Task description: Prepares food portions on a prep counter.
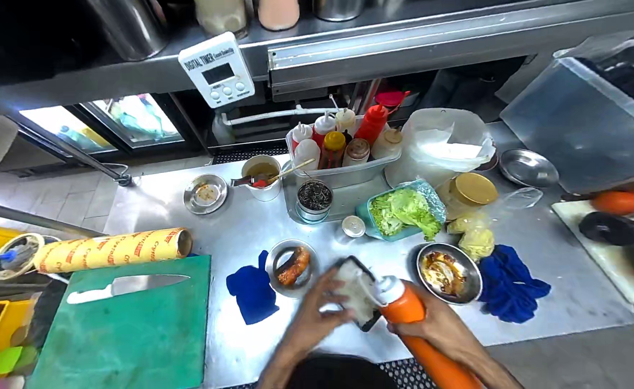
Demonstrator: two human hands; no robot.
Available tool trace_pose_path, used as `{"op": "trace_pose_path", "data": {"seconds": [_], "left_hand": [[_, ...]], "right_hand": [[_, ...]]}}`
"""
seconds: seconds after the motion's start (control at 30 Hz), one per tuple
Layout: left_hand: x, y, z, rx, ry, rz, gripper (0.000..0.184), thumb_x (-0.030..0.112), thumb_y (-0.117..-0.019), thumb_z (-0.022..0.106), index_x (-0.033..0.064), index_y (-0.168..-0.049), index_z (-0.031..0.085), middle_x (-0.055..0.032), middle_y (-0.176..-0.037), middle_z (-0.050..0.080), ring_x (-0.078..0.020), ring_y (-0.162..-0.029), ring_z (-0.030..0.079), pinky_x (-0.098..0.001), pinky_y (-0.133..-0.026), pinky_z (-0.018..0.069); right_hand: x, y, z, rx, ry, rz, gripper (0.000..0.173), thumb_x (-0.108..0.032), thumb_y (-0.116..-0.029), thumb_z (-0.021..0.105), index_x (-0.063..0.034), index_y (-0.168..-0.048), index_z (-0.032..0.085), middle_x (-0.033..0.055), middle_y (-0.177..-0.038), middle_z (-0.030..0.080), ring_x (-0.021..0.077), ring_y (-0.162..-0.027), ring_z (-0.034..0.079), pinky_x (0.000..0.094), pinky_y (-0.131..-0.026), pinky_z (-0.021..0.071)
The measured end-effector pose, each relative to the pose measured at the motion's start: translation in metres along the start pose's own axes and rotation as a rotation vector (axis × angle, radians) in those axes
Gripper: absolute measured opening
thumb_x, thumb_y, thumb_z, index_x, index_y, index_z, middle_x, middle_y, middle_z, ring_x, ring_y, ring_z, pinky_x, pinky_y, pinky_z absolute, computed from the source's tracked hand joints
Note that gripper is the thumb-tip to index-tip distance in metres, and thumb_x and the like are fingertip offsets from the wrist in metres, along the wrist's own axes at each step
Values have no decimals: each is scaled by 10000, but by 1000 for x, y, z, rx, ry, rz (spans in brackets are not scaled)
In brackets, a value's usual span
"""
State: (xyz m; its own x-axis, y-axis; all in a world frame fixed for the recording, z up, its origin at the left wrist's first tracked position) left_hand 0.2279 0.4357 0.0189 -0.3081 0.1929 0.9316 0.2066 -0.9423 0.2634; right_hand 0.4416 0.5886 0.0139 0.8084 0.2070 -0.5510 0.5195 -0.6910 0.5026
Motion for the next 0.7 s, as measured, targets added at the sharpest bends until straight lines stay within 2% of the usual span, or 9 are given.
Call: {"op": "trace_pose_path", "data": {"seconds": [0.03,0.1,0.17,0.23,0.3,0.4,0.5,0.63,0.7], "left_hand": [[4,0,-13,5,38,41,825,157,-889,803,55,-1568,346,-128,-1427,586,-295,-1199,661,-466,-935,623],[2,-2,-24,-36,60,47,715,170,-910,782,41,-1522,435,-129,-1437,584,-306,-1247,630,-478,-994,589],[-12,-5,-25,-91,-14,-3,580,222,-925,767,64,-1442,557,-90,-1457,579,-255,-1263,623,-444,-1012,577],[-32,-10,-29,-96,-154,-48,497,276,-930,761,106,-1379,630,-64,-1414,605,-197,-1181,661,-390,-941,607],[-53,-14,-36,-96,-322,-81,477,342,-938,742,133,-1358,652,-64,-1343,632,-163,-1096,680,-345,-883,615],[-67,-15,-40,-127,-564,-79,362,390,-971,673,128,-1214,726,-107,-1227,656,-171,-1021,671,-325,-875,582],[-72,-9,-43,-164,-679,-112,365,422,-998,619,105,-1133,742,-124,-1191,654,-188,-1030,657,-339,-930,552],[-73,7,-54,-142,-525,-139,319,374,-1013,622,76,-1095,698,-56,-947,732,-137,-804,727,-332,-779,625],[-69,13,-60,-88,-477,-131,282,356,-1011,632,96,-1088,710,-26,-927,731,-112,-785,724,-308,-763,630]], "right_hand": [[3,-2,10,-62,88,42,986,-702,-517,867,-354,-1395,583,19,-1138,737,238,-1034,709,593,-882,568],[0,-2,23,-156,254,101,966,-708,-544,837,-371,-1408,567,54,-1126,739,292,-1027,707,617,-845,551],[-6,-3,30,-196,373,131,944,-702,-569,818,-351,-1408,567,78,-1121,738,322,-1029,703,616,-823,541],[-15,-6,32,-203,463,141,924,-695,-585,809,-331,-1400,569,91,-1112,738,336,-1022,704,613,-812,541],[-23,-10,33,-215,543,147,917,-687,-607,803,-329,-1415,558,105,-1120,738,347,-1030,703,607,-819,540],[-33,-16,35,-223,617,143,905,-673,-624,793,-311,-1418,552,118,-1120,735,360,-1030,703,610,-821,540],[-44,-21,39,-231,686,137,900,-660,-633,796,-287,-1415,553,129,-1114,734,372,-1025,701,606,-823,540],[-63,-25,45,-236,749,104,816,-614,-677,775,-250,-1378,570,135,-1116,728,373,-1011,704,603,-800,544],[-70,-27,49,-250,774,103,808,-593,-695,773,-240,-1391,562,141,-1144,720,375,-1028,699,603,-812,543]]}}
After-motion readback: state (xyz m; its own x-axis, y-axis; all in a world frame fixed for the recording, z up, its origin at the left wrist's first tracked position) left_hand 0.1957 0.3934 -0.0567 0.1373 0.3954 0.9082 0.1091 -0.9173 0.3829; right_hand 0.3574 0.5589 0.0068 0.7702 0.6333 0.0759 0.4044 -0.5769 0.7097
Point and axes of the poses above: each hand's wrist, its own y-axis away from the middle knuckle, its own z-axis out of the palm, x = y × z, the point moved 8 cm from there along -y, towards the middle knuckle
